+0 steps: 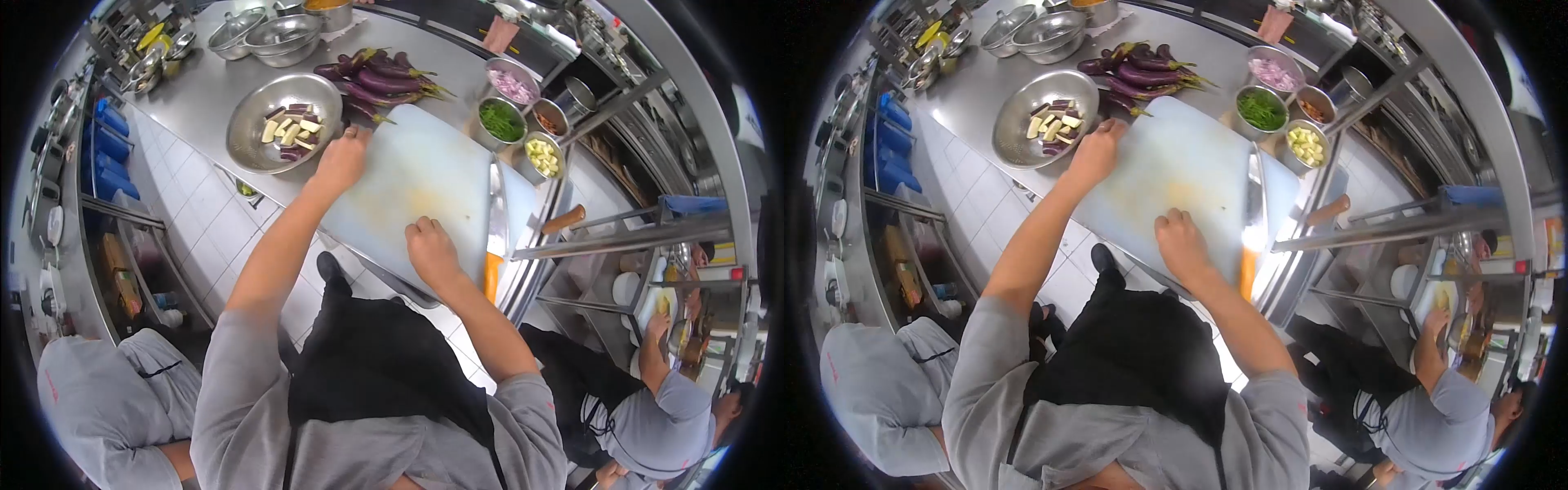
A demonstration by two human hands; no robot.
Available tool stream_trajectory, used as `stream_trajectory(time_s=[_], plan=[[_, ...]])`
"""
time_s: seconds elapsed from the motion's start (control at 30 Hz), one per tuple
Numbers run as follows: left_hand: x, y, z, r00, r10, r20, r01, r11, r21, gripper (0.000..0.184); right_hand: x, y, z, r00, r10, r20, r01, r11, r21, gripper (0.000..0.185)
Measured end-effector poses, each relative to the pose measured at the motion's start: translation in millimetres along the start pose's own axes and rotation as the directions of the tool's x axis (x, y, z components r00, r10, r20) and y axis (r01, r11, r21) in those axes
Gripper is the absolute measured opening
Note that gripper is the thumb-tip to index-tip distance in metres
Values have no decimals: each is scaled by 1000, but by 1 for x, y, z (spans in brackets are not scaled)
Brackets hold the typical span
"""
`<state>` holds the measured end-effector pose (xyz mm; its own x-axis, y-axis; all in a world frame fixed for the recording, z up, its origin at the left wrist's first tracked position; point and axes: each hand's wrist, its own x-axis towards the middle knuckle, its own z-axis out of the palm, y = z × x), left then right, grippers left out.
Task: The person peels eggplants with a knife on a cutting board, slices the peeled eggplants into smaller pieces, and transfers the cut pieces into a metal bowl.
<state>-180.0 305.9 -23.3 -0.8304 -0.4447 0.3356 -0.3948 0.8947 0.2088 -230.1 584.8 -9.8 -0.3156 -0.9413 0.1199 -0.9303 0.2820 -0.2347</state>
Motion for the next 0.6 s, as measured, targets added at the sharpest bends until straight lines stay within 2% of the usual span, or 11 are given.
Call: stream_trajectory(time_s=[0.03,0.1,0.17,0.2,0.27,0.4,0.47,0.5,0.53,0.57,0.6], plan=[[12,7,11,990,-42,136,29,995,97,37,-8,1,-16,995,45,-89,-33,992,123,17],[29,3,30,981,-55,188,17,980,196,27,-30,0,-55,953,168,-254,-66,929,364,15],[40,-8,38,968,-64,243,1,968,251,24,-67,6,-96,875,424,-234,-258,816,517,16],[42,-13,39,959,-63,276,-11,967,256,23,-89,19,-102,823,449,-349,-275,852,446,17],[45,-20,45,957,-87,278,9,963,271,23,-126,44,-115,716,584,-382,-456,806,378,16],[47,-15,57,976,-115,184,62,960,272,22,-174,110,-76,529,792,-305,-706,611,360,15],[47,-9,49,977,-134,167,90,965,247,21,-195,130,-60,636,627,-450,-664,741,96,16],[41,-6,42,988,-90,124,51,956,290,20,-193,132,-51,700,513,-497,-605,796,-30,17],[35,-3,30,999,-36,-6,36,954,298,23,-188,126,-53,647,617,-449,-642,758,115,20],[31,1,19,996,-7,-88,28,968,248,23,-178,116,-56,655,616,-439,-604,775,187,17],[24,-24,3,994,-44,-101,71,955,288,23,-171,106,-60,659,619,-427,-569,782,255,15]])
